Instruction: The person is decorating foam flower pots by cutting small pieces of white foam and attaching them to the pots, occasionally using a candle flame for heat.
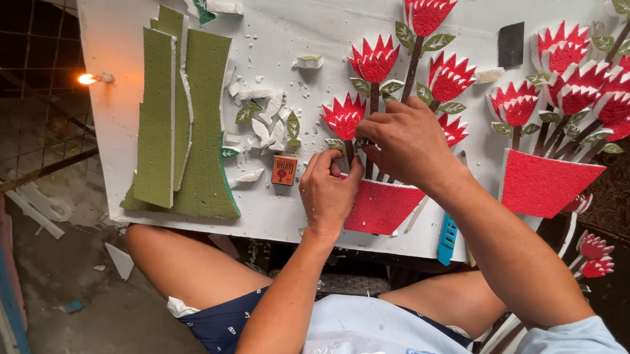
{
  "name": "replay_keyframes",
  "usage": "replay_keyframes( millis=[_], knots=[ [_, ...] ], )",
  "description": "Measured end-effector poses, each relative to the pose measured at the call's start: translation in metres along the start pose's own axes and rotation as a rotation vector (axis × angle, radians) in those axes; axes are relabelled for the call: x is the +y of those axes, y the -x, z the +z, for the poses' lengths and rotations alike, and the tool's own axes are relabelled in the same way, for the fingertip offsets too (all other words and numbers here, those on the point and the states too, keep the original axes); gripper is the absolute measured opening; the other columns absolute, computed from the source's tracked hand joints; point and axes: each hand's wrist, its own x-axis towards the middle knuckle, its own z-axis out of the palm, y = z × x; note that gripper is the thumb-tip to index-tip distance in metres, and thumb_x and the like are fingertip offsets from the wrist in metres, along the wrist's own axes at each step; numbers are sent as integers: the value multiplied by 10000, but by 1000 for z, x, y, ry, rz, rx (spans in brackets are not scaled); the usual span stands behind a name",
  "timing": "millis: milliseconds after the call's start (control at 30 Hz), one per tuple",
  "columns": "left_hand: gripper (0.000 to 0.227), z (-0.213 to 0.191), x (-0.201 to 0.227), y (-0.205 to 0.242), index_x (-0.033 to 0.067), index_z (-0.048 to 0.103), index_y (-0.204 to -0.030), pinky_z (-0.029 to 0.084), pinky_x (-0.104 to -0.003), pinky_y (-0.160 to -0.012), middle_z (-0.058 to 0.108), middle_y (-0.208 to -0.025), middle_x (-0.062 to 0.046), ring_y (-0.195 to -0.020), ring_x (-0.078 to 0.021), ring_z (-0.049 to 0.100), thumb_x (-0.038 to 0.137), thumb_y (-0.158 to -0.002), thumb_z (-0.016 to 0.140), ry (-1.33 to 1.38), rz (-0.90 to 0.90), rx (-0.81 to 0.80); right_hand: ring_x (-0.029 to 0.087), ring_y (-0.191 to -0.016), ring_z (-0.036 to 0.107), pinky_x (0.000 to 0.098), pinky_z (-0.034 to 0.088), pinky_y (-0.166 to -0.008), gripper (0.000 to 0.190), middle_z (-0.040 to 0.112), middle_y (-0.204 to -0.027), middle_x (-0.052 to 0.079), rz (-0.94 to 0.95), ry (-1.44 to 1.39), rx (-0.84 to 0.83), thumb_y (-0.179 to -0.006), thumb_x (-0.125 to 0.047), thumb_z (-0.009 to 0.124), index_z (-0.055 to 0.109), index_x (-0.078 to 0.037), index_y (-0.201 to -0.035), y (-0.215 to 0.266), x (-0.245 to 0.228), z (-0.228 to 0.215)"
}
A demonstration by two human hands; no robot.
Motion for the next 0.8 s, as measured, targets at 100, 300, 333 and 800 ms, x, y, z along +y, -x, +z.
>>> replay_keyframes(
  millis=[100,300,333,800],
  knots=[
    [217,0,2,1,115,700,-881,552,-406,-596,528,-626,-50,-638,-290,669,266,-776,816,3,-4,5,220,-832,672,366,429,-728,216,758,-864,-33,7,15,-8,-733,-218,832,744,-225,-931,0,0,0],
    [226,3,-2,0,118,697,-892,552,-407,-599,537,-628,-47,-639,-287,668,270,-773,815,4,-5,4,222,-837,668,365,429,-720,239,759,-875,-40,39,14,-17,-723,-205,833,735,-231,-940,-1,0,7],
    [226,3,-1,0,118,697,-892,552,-407,-599,537,-628,-47,-639,-287,668,270,-773,815,3,-4,5,222,-837,668,365,429,-720,239,759,-875,-40,39,15,-16,-723,-205,833,735,-231,-940,-1,0,6],
    [246,12,-7,1,147,668,-842,553,-409,-588,517,-616,-40,-634,-283,666,332,-787,821,-27,5,47,200,-850,669,345,439,-719,173,773,-906,-51,56,-9,-95,-780,-189,815,757,-248,-932,-3,-2,-8]
  ],
)
